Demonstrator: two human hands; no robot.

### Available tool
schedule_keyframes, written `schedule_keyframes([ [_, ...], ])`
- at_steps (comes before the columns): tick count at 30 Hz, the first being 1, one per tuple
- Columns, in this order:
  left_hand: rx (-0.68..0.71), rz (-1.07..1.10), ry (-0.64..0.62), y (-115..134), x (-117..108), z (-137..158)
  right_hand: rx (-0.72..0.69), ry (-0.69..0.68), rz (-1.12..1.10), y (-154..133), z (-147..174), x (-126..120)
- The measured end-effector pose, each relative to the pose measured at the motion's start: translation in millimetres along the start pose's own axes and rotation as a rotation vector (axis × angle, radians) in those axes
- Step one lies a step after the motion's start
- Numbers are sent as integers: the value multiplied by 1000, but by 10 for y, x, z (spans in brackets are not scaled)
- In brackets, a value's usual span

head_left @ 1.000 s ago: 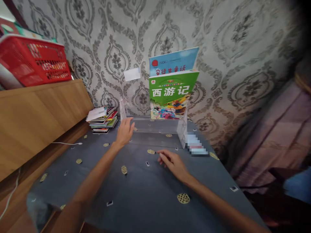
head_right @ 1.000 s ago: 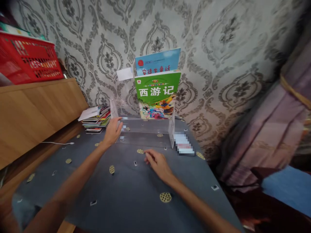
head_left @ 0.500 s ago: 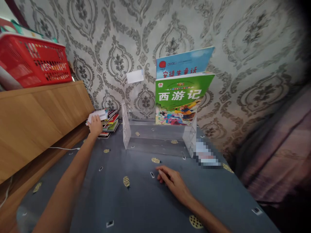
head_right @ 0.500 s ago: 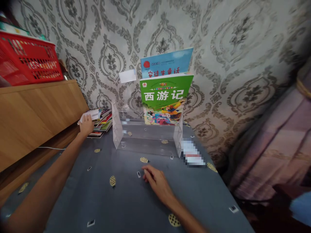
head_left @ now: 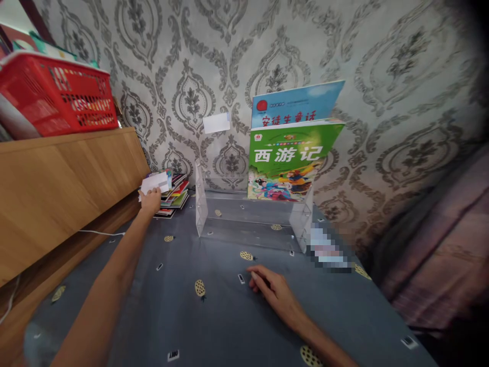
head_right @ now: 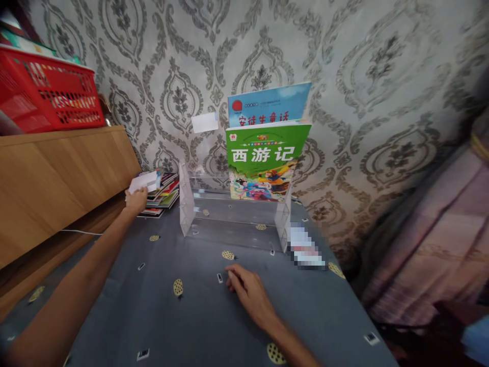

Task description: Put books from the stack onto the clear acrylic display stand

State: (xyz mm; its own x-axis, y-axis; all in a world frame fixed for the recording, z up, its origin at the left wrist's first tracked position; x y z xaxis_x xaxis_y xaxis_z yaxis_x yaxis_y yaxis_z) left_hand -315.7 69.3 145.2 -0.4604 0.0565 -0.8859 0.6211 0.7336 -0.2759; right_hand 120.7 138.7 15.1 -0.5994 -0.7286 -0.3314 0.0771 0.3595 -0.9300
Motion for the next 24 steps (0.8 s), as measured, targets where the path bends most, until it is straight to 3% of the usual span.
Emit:
schedule_keyframes([
  [24,15,-89,44,13,152,704,-17,-4,25,12,7,16],
])
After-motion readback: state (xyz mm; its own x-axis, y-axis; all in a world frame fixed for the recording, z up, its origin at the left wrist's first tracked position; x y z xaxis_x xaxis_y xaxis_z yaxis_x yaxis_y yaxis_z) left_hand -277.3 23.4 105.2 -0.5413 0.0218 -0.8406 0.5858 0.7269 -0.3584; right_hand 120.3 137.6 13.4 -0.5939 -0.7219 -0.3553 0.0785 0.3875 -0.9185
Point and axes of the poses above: each hand's wrist, its own z-axis away from the middle knuckle, its own x-axis out of the palm, y = z × x, the point moved 10 cm from there along -z, towards the middle knuckle, and after that the axes turned 6 degrees about -z, right-handed, at the moved point
